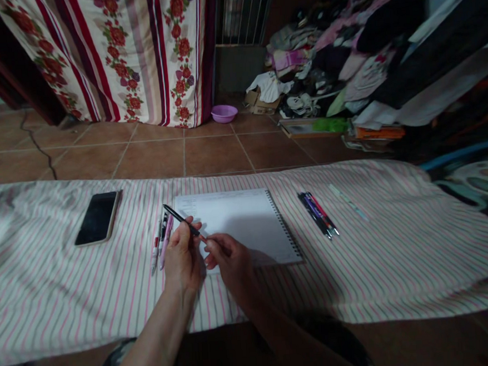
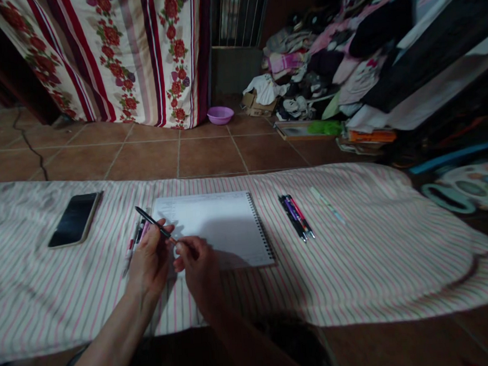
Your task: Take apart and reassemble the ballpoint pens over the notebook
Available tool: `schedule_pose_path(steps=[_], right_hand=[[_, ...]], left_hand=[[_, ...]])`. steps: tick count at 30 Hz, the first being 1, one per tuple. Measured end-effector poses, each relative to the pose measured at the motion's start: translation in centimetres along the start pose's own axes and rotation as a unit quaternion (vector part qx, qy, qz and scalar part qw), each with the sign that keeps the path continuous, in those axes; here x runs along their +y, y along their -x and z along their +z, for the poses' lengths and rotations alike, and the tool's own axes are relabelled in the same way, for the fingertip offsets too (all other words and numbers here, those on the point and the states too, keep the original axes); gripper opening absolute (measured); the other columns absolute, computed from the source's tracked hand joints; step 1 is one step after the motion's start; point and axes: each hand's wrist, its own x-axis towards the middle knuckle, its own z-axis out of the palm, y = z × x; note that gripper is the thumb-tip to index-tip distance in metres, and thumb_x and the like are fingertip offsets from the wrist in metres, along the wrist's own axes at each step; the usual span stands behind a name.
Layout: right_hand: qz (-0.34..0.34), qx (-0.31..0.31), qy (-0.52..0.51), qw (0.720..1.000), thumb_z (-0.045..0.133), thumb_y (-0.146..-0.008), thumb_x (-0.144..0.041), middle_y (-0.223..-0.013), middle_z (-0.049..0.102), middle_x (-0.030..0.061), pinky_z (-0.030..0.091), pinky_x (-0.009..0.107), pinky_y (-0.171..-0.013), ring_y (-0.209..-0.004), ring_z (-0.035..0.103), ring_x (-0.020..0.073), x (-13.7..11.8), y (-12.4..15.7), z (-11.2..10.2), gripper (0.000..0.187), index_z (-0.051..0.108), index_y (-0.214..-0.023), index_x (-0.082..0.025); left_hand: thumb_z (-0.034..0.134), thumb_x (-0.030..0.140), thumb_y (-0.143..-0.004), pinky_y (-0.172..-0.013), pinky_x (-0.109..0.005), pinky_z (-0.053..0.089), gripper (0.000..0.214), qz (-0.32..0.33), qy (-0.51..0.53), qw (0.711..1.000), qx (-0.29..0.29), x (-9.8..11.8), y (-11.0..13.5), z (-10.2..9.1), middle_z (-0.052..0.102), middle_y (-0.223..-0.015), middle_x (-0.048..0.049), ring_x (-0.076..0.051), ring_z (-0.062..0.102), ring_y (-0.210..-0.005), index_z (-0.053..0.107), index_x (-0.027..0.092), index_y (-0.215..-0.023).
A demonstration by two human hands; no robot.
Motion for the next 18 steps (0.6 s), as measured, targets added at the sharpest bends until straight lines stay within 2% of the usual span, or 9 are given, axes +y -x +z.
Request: schedule_pose_path(steps=[4,8,12,14,18], right_hand=[[-0.001,-0.001,0.0,1.0,0.05,-0.08,-0.036,-0.056,0.063,0.001,0.047,0.021,-0.044,-0.043,0.057,0.0109,-0.2,-0.1,-0.4,0.026,0.062,-0.083,-0.014],[-0.011,-0.008,0.035,0.999,0.047,-0.082,-0.039,-0.056,0.065,0.0018,0.049,0.022,-0.047,-0.045,0.061,0.0128,-0.3,-0.3,-1.3,0.031,0.065,-0.086,-0.014],[-0.067,-0.002,0.077,0.995,0.054,-0.078,-0.033,-0.078,0.07,0.005,0.053,0.028,-0.063,-0.066,0.067,0.0173,-0.4,-0.3,-2.0,0.024,0.064,-0.093,-0.017],[-0.083,-0.007,0.094,0.992,0.056,-0.076,-0.028,-0.082,0.071,0.0043,0.054,0.029,-0.066,-0.069,0.068,0.0178,-0.5,-0.1,-2.1,0.021,0.063,-0.094,-0.019],[-0.085,-0.009,0.088,0.992,0.05,-0.081,-0.028,-0.067,0.069,0.0001,0.053,0.025,-0.055,-0.055,0.066,0.0153,-0.7,0.1,-1.8,0.019,0.053,-0.098,-0.02]], left_hand=[[0.056,0.012,-0.078,-0.046,-0.018,0.046,0.005,0.001,-0.002,1.0,0.0,-0.1,0.1,0.0,0.064,-0.064,-0.0042,-0.009,0.057,-0.05,0.06,0.011,-0.079],[0.054,0.006,-0.078,-0.052,-0.016,0.049,0.009,0.004,-0.012,1.0,0.015,-0.1,0.0,-0.2,0.066,-0.066,-0.0055,-0.01,0.061,-0.057,0.061,0.009,-0.076],[0.051,0.002,-0.078,-0.059,-0.017,0.051,0.013,-0.006,-0.006,0.999,0.034,-0.1,0.2,-0.2,0.066,-0.066,-0.0072,-0.011,0.064,-0.062,0.061,0.008,-0.073],[0.054,0.003,-0.077,-0.059,-0.019,0.052,0.011,-0.019,-0.004,0.999,0.029,-0.2,0.5,-0.1,0.066,-0.066,-0.0077,-0.012,0.064,-0.062,0.061,0.008,-0.071],[0.06,0.009,-0.074,-0.055,-0.019,0.051,0.002,-0.034,-0.011,0.999,-0.001,-0.4,0.9,-0.1,0.067,-0.067,-0.0074,-0.012,0.063,-0.059,0.061,0.009,-0.073]])
